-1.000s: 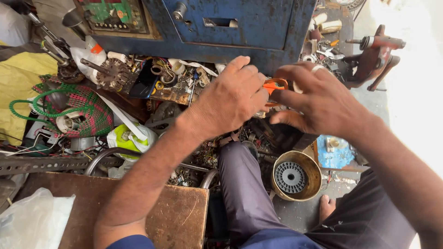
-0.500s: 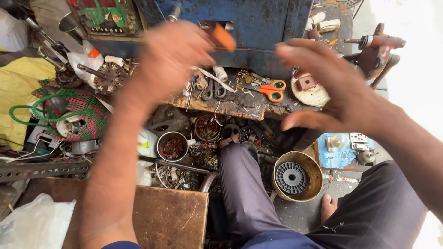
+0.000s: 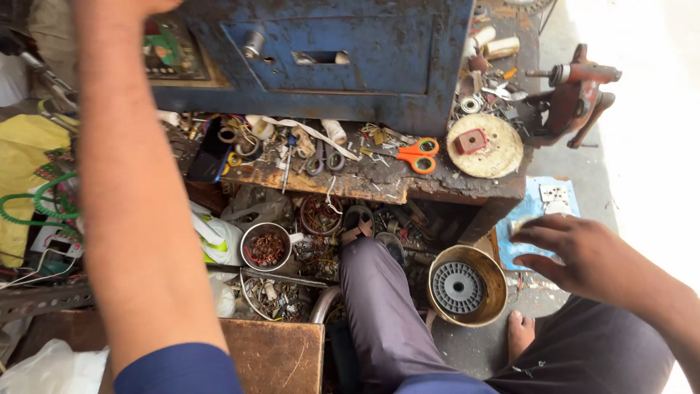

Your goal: The recorder is winding and preparing copper wire for a fan motor or similar electrical component using a hand-cranked winding machine in a workshop.

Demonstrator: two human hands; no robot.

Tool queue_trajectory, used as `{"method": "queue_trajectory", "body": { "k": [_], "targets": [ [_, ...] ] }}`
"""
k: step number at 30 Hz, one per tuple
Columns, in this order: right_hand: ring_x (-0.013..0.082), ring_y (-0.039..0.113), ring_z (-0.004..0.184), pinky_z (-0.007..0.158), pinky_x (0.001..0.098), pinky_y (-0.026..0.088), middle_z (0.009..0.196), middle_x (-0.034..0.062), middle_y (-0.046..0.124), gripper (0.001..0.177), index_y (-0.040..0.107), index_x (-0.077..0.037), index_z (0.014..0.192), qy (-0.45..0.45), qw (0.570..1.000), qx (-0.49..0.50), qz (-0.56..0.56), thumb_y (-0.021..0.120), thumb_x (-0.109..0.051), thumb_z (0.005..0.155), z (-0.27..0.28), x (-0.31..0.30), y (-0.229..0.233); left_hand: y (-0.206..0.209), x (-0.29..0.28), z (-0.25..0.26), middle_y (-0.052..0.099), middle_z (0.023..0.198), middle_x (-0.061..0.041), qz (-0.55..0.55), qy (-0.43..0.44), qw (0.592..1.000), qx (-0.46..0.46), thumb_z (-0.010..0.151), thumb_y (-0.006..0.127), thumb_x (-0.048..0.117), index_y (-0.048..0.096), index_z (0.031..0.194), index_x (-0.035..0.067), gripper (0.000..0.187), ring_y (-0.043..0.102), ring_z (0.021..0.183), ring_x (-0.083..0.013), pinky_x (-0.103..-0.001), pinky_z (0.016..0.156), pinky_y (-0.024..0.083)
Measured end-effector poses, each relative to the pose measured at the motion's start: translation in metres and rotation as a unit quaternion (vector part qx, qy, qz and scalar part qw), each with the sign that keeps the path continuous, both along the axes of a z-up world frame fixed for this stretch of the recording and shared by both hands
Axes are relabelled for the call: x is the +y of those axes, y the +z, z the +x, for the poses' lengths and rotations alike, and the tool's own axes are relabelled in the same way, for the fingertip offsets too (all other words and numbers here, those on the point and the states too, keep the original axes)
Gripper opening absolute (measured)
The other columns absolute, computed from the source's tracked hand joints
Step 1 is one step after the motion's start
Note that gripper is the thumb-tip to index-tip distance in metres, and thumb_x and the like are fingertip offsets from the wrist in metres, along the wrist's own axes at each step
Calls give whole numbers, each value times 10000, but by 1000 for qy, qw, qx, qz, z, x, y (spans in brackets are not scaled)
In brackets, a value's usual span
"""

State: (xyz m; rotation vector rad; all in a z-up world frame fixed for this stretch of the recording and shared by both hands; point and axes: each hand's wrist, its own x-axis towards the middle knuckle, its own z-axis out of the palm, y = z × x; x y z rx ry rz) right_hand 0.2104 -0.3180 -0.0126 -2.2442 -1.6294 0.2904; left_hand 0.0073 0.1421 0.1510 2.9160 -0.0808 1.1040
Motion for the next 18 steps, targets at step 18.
{"method": "queue_trajectory", "body": {
  "k": [18],
  "targets": [
    [311,650,1109,932,410,521,1020,114,715,253,725,-64,1002,-112,917,-243,296,909,-128,840,93,37,14,-122,-208,122,628,997,-143,27,-205,978,28,876,740,128,600,1111,30,291,637,935,-331,-461,817,521]
  ]
}}
